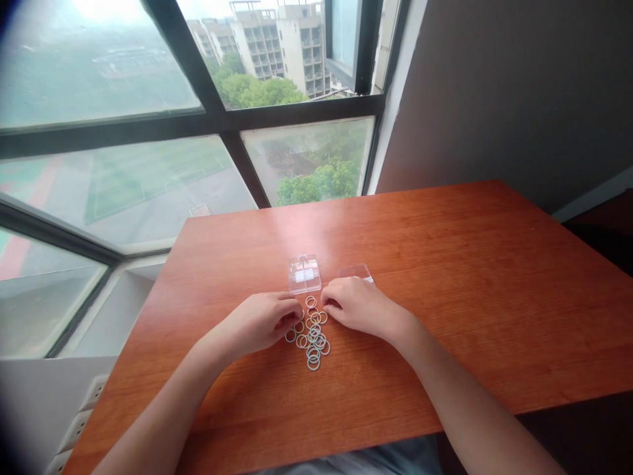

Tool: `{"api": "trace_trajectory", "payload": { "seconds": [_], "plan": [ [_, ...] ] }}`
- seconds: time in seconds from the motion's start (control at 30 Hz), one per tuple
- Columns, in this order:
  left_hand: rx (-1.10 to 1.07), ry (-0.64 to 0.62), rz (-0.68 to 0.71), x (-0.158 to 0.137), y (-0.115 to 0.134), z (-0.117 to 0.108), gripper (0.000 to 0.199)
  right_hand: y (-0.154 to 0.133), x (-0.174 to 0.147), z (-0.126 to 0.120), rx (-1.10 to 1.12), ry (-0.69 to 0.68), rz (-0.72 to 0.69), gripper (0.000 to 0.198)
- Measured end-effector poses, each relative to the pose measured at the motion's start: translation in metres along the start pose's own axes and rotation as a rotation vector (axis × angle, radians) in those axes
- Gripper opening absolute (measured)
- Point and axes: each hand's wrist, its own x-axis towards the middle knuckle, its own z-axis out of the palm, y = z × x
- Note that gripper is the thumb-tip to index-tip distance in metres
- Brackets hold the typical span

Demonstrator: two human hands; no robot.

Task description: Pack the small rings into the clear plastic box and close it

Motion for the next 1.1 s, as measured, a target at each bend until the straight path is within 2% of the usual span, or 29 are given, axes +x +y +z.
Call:
{"api": "trace_trajectory", "payload": {
  "seconds": [0.4, 0.73, 0.83, 1.0, 1.1],
  "plan": [
    [-0.083, -0.019, -0.010, 0.002, -0.003, 0.002, 0.012, -0.001, -0.001, 0.001, 0.005, -0.017, -0.006, 0.017],
    [-0.170, 0.004, 0.012, 0.003, -0.002, -0.007, 0.010, -0.005, -0.001, 0.003, 0.023, -0.038, -0.025, 0.014],
    [-0.194, 0.090, -0.017, 0.003, -0.005, -0.009, 0.007, -0.007, -0.001, 0.003, 0.024, -0.039, -0.026, 0.013],
    [-0.208, 0.339, -0.100, 0.006, -0.012, -0.006, 0.009, -0.006, 0.000, 0.006, -0.013, -0.033, -0.022, 0.015],
    [-0.171, 0.411, -0.144, 0.009, -0.014, 0.001, 0.009, -0.006, 0.000, 0.008, -0.032, -0.026, -0.015, 0.015]
  ]
}}
